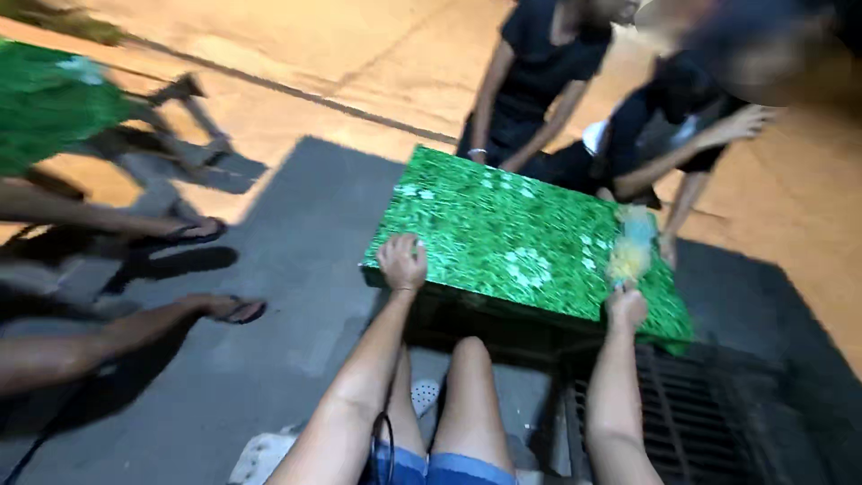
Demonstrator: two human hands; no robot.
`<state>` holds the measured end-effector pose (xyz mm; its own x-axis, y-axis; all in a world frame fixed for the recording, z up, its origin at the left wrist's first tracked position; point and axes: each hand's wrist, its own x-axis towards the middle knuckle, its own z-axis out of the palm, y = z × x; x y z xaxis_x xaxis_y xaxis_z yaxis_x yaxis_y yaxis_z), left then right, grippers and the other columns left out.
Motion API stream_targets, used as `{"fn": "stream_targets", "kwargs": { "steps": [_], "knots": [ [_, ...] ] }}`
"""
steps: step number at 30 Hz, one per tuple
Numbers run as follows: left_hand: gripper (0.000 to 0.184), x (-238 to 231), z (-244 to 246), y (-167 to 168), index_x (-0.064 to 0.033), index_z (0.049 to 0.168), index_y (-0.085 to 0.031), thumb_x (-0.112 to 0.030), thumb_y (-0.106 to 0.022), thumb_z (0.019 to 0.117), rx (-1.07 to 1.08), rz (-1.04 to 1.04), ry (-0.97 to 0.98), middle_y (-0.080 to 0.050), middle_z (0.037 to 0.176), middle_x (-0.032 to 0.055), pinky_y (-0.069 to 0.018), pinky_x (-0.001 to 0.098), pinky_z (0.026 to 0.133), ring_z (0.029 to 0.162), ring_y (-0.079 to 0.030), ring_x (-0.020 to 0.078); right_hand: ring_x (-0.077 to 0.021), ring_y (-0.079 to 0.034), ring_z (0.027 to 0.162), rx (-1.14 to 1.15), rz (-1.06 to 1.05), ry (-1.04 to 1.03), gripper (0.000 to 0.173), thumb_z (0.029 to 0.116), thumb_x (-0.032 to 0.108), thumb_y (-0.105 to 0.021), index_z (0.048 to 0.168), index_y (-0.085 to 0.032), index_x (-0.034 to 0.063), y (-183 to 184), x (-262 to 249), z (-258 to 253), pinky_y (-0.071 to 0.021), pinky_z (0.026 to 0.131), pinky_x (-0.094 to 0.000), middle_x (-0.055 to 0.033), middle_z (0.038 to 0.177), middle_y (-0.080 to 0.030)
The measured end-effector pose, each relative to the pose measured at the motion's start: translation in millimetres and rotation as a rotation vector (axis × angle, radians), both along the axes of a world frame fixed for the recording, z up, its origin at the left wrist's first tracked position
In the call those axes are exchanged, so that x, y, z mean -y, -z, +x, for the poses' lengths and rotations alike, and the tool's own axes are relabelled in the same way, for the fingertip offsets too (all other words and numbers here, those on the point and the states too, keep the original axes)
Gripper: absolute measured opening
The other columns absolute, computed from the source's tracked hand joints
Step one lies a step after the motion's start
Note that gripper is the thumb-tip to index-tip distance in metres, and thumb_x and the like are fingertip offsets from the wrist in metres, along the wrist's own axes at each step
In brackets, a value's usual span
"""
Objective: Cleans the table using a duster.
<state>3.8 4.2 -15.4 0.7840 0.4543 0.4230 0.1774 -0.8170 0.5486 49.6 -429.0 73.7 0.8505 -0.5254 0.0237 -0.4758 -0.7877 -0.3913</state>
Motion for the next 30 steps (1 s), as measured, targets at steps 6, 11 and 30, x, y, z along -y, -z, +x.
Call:
{"fn": "stream_targets", "kwargs": {
  "steps": [6,11,30],
  "knots": [
    [0.049,0,0,-5,-0.0172,0.129,-0.069,-0.038,-0.031,0.1065,0.024,-0.003,0.000,-0.065,0.140,0.0055,-0.0296,0.0582,0.117,0.139,-0.051,0.0317,-0.0480,-0.069,0.107,-0.073,0.032,-0.180,0.048,0.1109,0.036,-0.040,0.146,-0.051,0.0053,4,-103,-52,-0.0549,0.088,-0.0662,-0.0291,0.117,-0.070],
    [0.055,2,-4,-9,-0.0078,0.130,-0.067,-0.037,-0.025,0.1086,0.057,-0.016,0.011,-0.063,0.142,0.0137,-0.0281,0.0586,0.117,0.139,-0.051,0.0356,-0.0331,-0.070,0.114,-0.154,0.188,-0.824,0.045,0.1096,0.031,-0.044,0.152,-0.053,0.0189,28,-203,-170,-0.0541,0.100,-0.0540,-0.0138,0.127,-0.072],
    [0.054,3,-4,-6,-0.0158,0.133,-0.066,-0.042,-0.025,0.1094,0.031,-0.017,0.002,-0.062,0.143,0.0097,-0.0267,0.0595,0.119,0.140,-0.050,0.0338,-0.0408,-0.073,0.102,-0.070,0.101,-0.002,0.046,0.1103,0.033,-0.043,0.149,-0.054,0.0108,27,-44,-187,-0.0563,0.091,-0.0600,-0.0224,0.111,-0.074]
  ]
}}
